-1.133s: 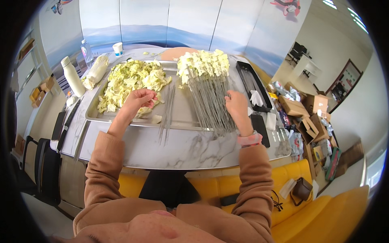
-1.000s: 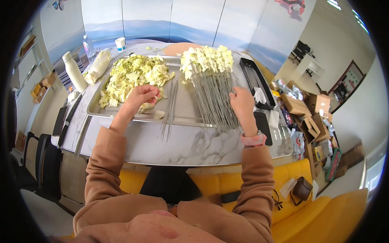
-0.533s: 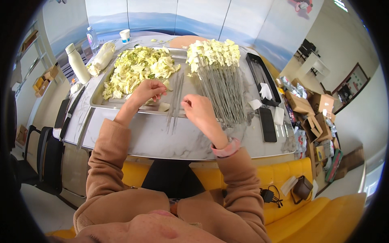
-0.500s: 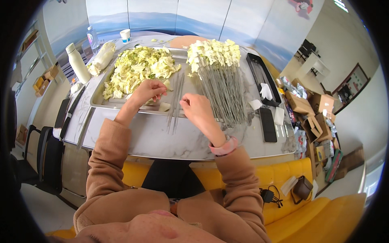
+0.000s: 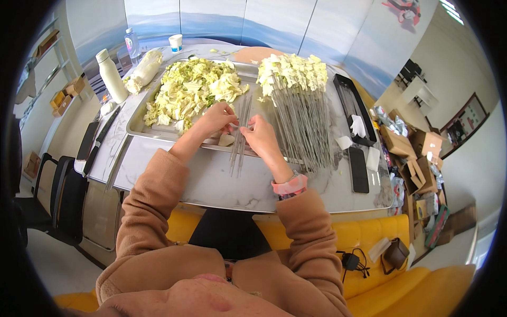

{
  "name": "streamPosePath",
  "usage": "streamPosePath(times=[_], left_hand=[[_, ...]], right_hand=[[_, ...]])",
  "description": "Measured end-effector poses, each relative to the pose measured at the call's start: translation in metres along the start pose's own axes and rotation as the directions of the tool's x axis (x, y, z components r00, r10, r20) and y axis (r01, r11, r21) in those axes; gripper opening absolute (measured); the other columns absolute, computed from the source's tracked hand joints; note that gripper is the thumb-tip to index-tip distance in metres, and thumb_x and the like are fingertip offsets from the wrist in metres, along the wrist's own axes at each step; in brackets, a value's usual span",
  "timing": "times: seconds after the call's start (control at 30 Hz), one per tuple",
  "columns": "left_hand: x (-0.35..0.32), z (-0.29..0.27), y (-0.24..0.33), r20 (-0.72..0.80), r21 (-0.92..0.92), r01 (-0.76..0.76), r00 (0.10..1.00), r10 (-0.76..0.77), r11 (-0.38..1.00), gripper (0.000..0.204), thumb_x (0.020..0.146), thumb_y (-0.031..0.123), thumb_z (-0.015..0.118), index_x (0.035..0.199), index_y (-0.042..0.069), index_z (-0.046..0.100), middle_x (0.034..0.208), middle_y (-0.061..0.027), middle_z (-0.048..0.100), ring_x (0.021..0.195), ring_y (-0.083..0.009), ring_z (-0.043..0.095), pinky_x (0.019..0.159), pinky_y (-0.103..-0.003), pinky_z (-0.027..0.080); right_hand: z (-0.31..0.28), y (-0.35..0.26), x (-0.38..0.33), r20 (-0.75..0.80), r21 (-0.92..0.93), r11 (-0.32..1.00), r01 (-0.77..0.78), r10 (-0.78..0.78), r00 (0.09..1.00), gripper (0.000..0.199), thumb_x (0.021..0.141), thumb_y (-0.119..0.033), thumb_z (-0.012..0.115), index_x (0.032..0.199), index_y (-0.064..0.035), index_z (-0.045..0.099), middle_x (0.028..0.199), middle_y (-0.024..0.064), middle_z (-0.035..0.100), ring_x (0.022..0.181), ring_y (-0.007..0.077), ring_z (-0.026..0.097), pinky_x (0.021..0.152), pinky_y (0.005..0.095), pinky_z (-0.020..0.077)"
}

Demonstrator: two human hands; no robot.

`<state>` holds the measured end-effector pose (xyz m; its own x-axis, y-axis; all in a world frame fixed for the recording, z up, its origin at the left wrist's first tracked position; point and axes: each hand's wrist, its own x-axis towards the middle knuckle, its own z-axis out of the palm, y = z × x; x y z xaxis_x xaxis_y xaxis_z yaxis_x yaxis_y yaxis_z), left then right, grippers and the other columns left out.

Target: The person repeatedly picks up small pieces of chopped cabbage from a metal tray and threads them onto thin metal skewers held in the right hand. The person then places the loaded skewers upright into a bundle on the tray. The process continues throughout the clip.

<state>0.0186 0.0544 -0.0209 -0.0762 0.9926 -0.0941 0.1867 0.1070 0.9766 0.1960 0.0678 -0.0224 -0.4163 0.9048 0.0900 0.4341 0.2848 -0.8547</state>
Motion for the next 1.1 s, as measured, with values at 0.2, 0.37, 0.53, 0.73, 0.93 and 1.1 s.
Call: streamPosePath(times=[0.2,0.37,0.53,0.73,0.93,1.1], left_hand=[[0.01,0.006,0.001,-0.034,-0.147,0.135,0.989,-0.142,0.98,0.01,0.08,-0.001,0.064,0.085,-0.007,0.058,0.075,-0.0133,0.063,0.055,-0.0164,0.06,0.045,-0.025,0.05],[0.013,0.0,-0.002,0.043,-0.268,0.179,0.984,-0.174,0.947,0.01,0.079,0.001,0.068,0.081,-0.005,0.059,0.073,-0.009,0.06,0.059,-0.0147,0.059,0.05,-0.024,0.05],[0.006,0.0,0.002,0.05,-0.308,0.184,0.983,-0.177,0.933,0.012,0.08,0.004,0.068,0.084,-0.003,0.059,0.071,-0.0051,0.057,0.061,-0.0132,0.056,0.051,-0.024,0.049],[-0.002,-0.006,0.002,-0.034,-0.422,0.106,0.991,-0.133,0.9,0.011,0.085,0.008,0.064,0.084,0.0,0.057,0.068,-0.0034,0.054,0.055,-0.0113,0.05,0.048,-0.024,0.043],[-0.006,-0.012,0.006,-0.017,-0.598,-0.018,1.0,0.009,0.802,0.011,0.087,0.009,0.062,0.08,0.002,0.057,0.065,-0.0038,0.056,0.051,-0.011,0.049,0.045,-0.023,0.042],[-0.005,-0.004,0.013,0.006,-0.666,-0.103,0.99,0.143,0.739,0.012,0.088,0.011,0.063,0.081,0.003,0.057,0.068,-0.0039,0.06,0.052,-0.0109,0.053,0.048,-0.023,0.043]], right_hand=[[-0.002,-0.003,-0.002,0.038,0.102,0.993,-0.054,0.05,0.998,0.029,0.082,-0.015,0.065,0.099,0.0037,0.051,0.071,0.0114,0.061,0.055,0.0168,0.06,0.048,0.031,0.0477],[-0.002,-0.005,-0.005,0.051,0.131,0.99,-0.057,0.051,0.997,0.029,0.083,-0.016,0.064,0.099,0.0039,0.051,0.07,0.0106,0.06,0.054,0.0158,0.059,0.048,0.0306,0.0478],[-0.001,0.002,-0.002,0.045,0.157,0.986,-0.058,0.052,0.998,0.03,0.083,-0.019,0.064,0.099,0.0039,0.052,0.069,0.0111,0.06,0.053,0.0169,0.059,0.047,0.0306,0.0475],[-0.003,-0.002,-0.006,-0.089,-0.04,0.995,0.087,-0.09,0.992,0.025,0.086,-0.02,0.063,0.095,0.0026,0.056,0.078,0.0075,0.061,0.067,0.011,0.057,0.059,0.0253,0.0466],[-0.003,-0.007,-0.007,-0.167,0.204,0.938,0.281,-0.249,0.954,0.025,0.085,-0.02,0.063,0.091,0.0027,0.057,0.078,0.0077,0.062,0.072,0.0154,0.059,0.067,0.0291,0.0471],[0.001,-0.019,-0.015,0.062,0.579,0.806,0.121,-0.191,0.98,0.017,0.09,-0.016,0.059,0.1,-0.0017,0.057,0.079,0.0027,0.061,0.06,0.0025,0.045,0.05,0.0182,0.0347]])
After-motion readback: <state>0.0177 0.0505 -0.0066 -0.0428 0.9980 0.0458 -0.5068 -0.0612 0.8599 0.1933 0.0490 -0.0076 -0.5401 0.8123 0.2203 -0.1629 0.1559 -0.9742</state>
